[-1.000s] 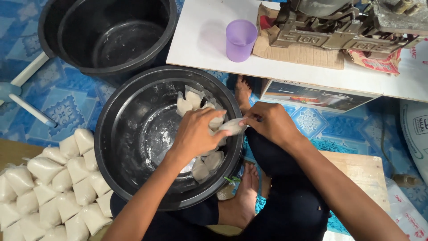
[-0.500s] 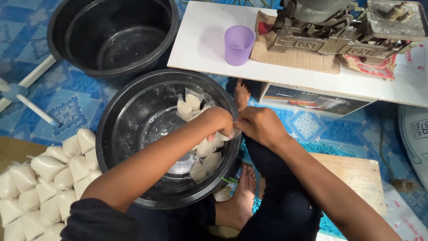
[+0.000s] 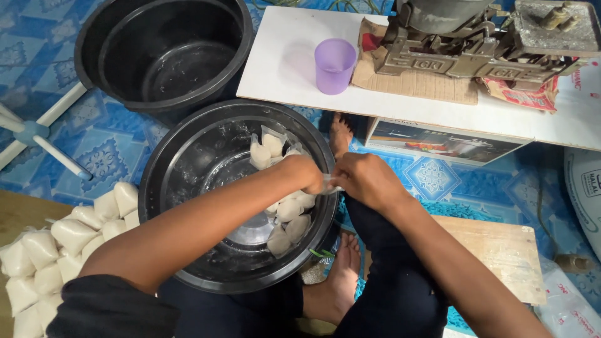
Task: Manually sealing small plastic bags filled with white powder by twisting and tying the tops.
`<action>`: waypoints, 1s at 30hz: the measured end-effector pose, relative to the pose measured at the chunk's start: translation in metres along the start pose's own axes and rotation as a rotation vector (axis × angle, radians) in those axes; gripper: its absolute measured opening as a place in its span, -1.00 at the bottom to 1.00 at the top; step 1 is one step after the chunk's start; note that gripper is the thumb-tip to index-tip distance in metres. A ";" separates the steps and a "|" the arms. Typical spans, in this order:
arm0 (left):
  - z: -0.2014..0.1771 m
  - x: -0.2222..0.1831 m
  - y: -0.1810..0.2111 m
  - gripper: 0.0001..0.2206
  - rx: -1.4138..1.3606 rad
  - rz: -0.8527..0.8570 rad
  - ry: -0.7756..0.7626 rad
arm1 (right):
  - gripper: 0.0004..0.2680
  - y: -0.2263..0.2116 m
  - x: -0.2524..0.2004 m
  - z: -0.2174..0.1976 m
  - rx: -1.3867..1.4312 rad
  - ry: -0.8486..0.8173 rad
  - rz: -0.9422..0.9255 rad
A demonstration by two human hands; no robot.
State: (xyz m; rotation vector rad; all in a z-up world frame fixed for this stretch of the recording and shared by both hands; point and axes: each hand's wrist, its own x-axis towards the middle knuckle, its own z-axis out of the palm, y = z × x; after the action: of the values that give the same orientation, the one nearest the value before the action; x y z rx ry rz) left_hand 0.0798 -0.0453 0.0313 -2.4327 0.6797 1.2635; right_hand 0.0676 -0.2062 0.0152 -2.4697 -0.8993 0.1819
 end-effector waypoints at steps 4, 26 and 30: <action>-0.016 -0.059 0.014 -0.53 0.026 -0.042 -0.011 | -0.91 -0.012 -0.004 -0.006 -0.009 -0.055 0.023; 0.016 -0.032 -0.001 -0.53 -0.004 0.062 -0.130 | -0.70 -0.085 0.005 -0.059 -0.228 -0.554 0.189; 0.031 0.014 -0.005 -0.62 -0.129 0.085 -0.102 | -0.67 -0.112 0.015 -0.064 -0.363 -0.634 0.186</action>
State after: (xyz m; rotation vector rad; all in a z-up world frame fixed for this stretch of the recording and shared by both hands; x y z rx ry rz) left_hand 0.0688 -0.0305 0.0026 -2.4438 0.7004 1.4969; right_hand 0.0341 -0.1494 0.1269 -2.8858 -1.0104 0.9888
